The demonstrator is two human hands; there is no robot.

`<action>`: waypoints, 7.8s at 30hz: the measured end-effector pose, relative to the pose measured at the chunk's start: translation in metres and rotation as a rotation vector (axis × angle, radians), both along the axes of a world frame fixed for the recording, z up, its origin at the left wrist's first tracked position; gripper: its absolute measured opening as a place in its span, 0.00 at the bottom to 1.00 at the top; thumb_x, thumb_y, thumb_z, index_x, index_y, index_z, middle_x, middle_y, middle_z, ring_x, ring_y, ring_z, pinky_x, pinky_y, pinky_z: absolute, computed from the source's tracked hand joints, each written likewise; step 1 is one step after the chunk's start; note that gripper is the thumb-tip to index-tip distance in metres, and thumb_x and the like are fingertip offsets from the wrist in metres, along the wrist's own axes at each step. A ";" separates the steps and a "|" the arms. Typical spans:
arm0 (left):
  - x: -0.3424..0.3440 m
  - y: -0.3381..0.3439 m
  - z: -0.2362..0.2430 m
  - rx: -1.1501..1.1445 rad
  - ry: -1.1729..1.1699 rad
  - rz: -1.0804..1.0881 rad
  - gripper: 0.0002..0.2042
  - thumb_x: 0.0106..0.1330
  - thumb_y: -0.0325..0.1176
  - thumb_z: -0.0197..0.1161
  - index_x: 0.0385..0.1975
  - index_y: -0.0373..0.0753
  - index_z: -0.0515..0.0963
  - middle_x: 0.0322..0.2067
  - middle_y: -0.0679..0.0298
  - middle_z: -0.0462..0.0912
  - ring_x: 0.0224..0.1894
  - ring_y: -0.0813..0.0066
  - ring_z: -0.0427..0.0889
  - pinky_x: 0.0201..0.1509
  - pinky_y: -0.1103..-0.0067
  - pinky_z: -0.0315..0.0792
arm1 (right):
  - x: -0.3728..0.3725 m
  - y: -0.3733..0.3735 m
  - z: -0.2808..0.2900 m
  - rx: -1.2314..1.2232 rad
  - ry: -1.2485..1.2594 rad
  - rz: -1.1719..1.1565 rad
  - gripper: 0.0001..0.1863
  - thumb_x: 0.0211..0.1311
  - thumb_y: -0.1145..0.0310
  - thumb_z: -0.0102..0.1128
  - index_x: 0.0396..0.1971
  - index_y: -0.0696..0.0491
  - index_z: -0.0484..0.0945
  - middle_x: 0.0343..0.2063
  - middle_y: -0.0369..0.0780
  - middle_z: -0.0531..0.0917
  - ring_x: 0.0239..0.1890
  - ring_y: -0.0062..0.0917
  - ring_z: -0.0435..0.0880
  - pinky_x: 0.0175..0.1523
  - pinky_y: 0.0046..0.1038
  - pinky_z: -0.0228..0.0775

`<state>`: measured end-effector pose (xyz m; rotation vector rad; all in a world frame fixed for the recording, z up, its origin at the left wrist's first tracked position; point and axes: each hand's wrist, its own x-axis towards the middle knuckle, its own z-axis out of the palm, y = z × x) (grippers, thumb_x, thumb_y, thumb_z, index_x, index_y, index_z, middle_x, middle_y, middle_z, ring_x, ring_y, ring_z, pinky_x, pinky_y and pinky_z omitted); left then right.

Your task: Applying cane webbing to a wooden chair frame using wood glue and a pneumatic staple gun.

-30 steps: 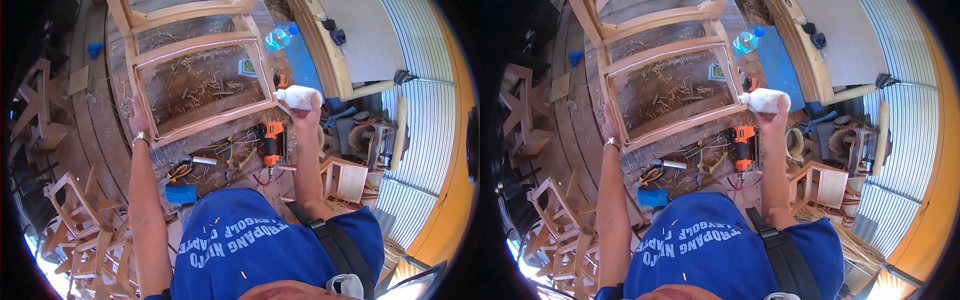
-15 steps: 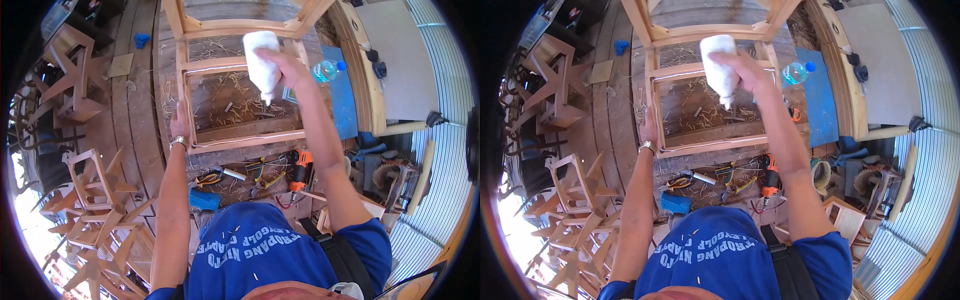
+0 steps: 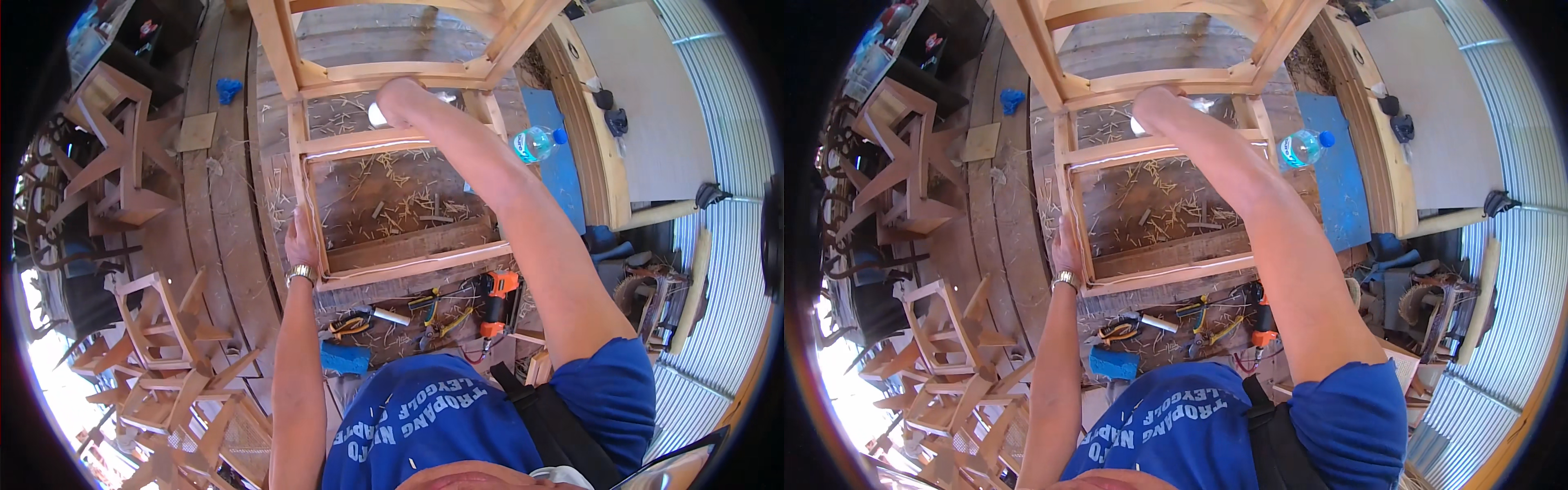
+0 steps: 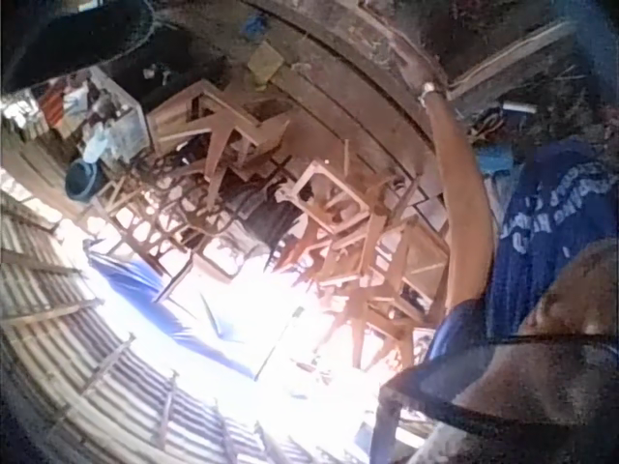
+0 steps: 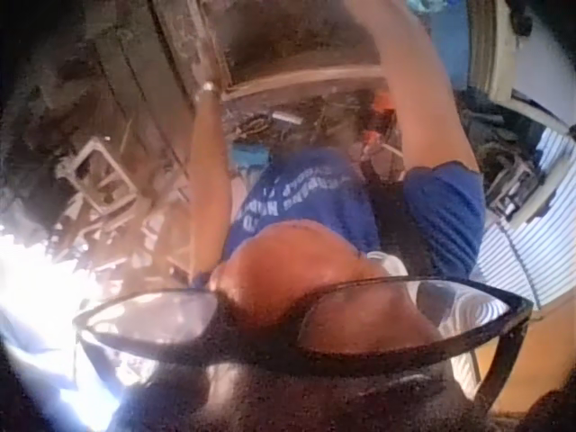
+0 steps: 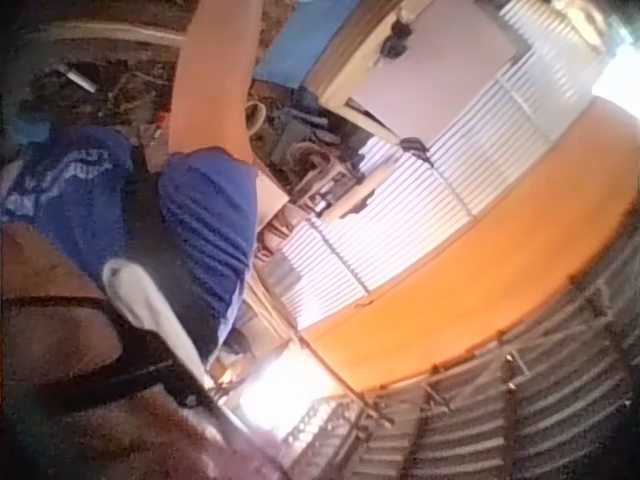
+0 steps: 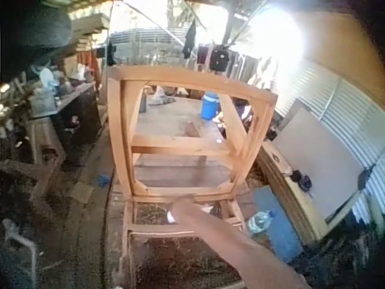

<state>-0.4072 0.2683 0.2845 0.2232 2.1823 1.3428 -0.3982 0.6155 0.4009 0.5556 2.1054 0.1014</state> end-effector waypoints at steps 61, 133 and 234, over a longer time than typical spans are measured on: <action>-0.002 0.010 0.006 0.079 -0.266 0.022 0.34 0.70 0.63 0.46 0.48 0.31 0.78 0.27 0.60 0.81 0.26 0.72 0.80 0.28 0.77 0.74 | 0.369 -0.102 0.063 0.021 1.170 -0.271 0.17 0.66 0.69 0.56 0.53 0.55 0.74 0.45 0.47 0.80 0.47 0.41 0.79 0.50 0.38 0.73; -0.009 0.008 0.003 0.035 -0.287 0.077 0.38 0.62 0.70 0.49 0.39 0.34 0.82 0.24 0.58 0.82 0.25 0.69 0.82 0.28 0.74 0.77 | 0.358 0.010 -0.007 0.129 0.432 0.013 0.35 0.68 0.74 0.42 0.70 0.24 0.56 0.42 0.43 0.84 0.41 0.38 0.85 0.45 0.39 0.81; 0.013 -0.497 -0.220 -0.470 -0.666 -0.343 0.26 0.68 0.53 0.52 0.61 0.47 0.67 0.59 0.52 0.74 0.53 0.57 0.78 0.54 0.65 0.73 | 0.631 -0.570 -0.067 0.019 1.214 -2.487 0.22 0.70 0.47 0.50 0.38 0.52 0.76 0.28 0.35 0.78 0.24 0.17 0.76 0.27 0.21 0.69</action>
